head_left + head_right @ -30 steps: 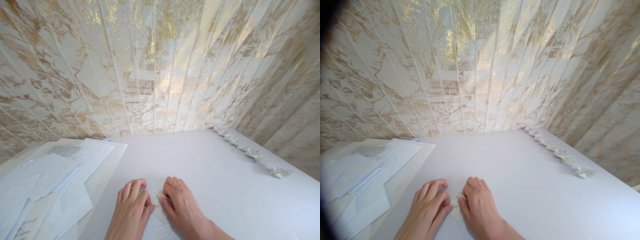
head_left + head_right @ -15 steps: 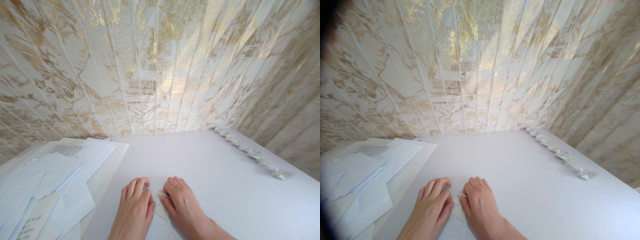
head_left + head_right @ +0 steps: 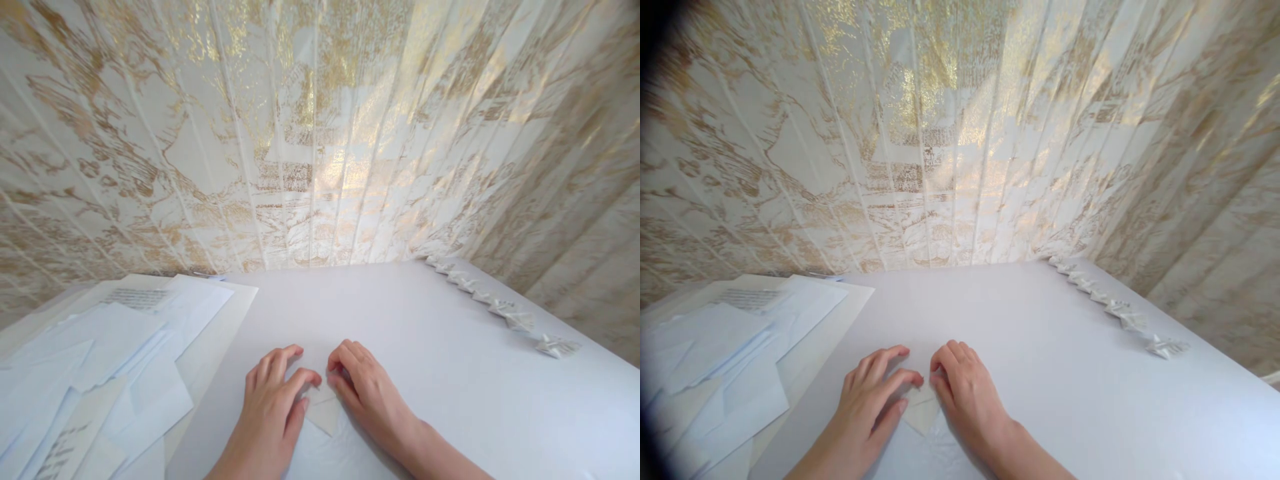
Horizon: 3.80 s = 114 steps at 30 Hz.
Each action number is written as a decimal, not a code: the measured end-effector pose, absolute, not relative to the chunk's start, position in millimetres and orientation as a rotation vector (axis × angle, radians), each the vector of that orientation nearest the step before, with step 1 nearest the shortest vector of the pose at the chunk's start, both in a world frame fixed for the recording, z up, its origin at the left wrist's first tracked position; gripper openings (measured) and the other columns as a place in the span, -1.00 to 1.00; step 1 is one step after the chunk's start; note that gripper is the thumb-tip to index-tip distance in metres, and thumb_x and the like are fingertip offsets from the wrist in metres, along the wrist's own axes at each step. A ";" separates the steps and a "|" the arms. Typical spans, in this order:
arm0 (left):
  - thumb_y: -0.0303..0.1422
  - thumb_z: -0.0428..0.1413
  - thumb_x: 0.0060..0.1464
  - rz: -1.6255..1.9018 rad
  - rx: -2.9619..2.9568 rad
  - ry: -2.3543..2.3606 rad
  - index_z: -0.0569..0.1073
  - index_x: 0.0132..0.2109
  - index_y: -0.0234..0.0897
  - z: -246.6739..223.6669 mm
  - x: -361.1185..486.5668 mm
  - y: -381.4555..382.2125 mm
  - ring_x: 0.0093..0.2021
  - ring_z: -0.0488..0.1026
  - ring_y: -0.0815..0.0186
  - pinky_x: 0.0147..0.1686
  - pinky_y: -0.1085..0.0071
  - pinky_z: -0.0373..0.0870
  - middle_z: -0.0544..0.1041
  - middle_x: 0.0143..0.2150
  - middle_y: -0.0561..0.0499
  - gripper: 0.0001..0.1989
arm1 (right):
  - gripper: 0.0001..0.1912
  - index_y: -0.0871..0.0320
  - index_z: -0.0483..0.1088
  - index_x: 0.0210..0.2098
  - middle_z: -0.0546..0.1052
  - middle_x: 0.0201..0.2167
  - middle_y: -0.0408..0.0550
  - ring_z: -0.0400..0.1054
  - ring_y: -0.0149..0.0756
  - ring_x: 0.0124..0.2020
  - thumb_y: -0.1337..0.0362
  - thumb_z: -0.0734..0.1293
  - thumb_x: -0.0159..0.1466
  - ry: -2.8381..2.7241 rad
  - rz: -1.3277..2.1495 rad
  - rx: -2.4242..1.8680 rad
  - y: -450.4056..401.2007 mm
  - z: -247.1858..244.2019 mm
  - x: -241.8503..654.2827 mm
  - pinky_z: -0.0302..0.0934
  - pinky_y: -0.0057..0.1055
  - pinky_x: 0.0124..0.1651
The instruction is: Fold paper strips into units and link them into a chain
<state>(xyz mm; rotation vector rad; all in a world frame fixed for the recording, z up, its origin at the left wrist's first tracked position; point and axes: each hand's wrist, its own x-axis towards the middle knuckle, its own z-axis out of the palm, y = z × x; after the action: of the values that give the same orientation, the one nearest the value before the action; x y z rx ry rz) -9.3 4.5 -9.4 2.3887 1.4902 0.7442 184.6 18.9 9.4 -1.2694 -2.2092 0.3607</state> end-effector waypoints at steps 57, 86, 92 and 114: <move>-0.62 -0.06 0.08 0.814 2.197 1.190 0.31 -0.34 -0.18 15.4 -1.5 1.3 -0.07 0.33 0.22 -0.07 0.25 0.22 0.43 -0.19 0.06 -0.78 | -0.73 0.10 0.23 -0.34 0.42 -0.35 -0.11 0.23 -0.28 -0.36 0.61 0.20 0.10 -2.205 0.176 -0.884 -5.2 10.7 195.0 0.11 -0.37 -0.25; -0.48 -0.04 0.20 0.816 2.363 1.427 0.33 -0.36 -0.21 -3.2 8.7 -11.5 -0.06 0.31 0.14 -0.09 0.16 0.34 0.39 -0.12 -0.04 -0.84 | -0.82 0.15 0.31 -0.43 0.43 -0.39 -0.13 0.25 -0.27 -0.33 0.45 0.34 0.27 -2.276 0.448 -1.453 -9.1 13.2 207.6 0.11 -0.31 -0.22; -0.50 -0.03 0.16 0.671 2.473 1.437 0.36 -0.29 -0.21 -6.2 6.3 -9.4 -0.05 0.34 0.12 -0.11 0.14 0.38 0.40 -0.08 -0.07 -0.87 | -0.79 0.15 0.30 -0.47 0.43 -0.43 -0.15 0.27 -0.28 -0.33 0.44 0.38 0.24 -2.320 0.437 -1.521 -2.7 17.7 203.4 0.11 -0.32 -0.21; -0.55 -0.04 0.15 0.813 2.478 1.360 0.51 -0.03 0.01 -4.5 5.0 -11.0 0.13 0.29 0.08 -0.01 0.10 0.40 0.40 0.10 -0.04 -0.60 | -0.77 0.15 0.29 -0.50 0.42 -0.35 -0.19 0.25 -0.26 -0.19 0.52 0.41 0.13 -2.138 0.658 -1.476 -3.3 20.2 185.4 0.09 -0.30 -0.08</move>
<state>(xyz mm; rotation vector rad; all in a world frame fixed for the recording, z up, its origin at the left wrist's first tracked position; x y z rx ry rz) 5.0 -11.0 -4.5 2.4783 1.3602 0.8132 185.4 -3.3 20.2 -1.4758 -2.1377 0.6585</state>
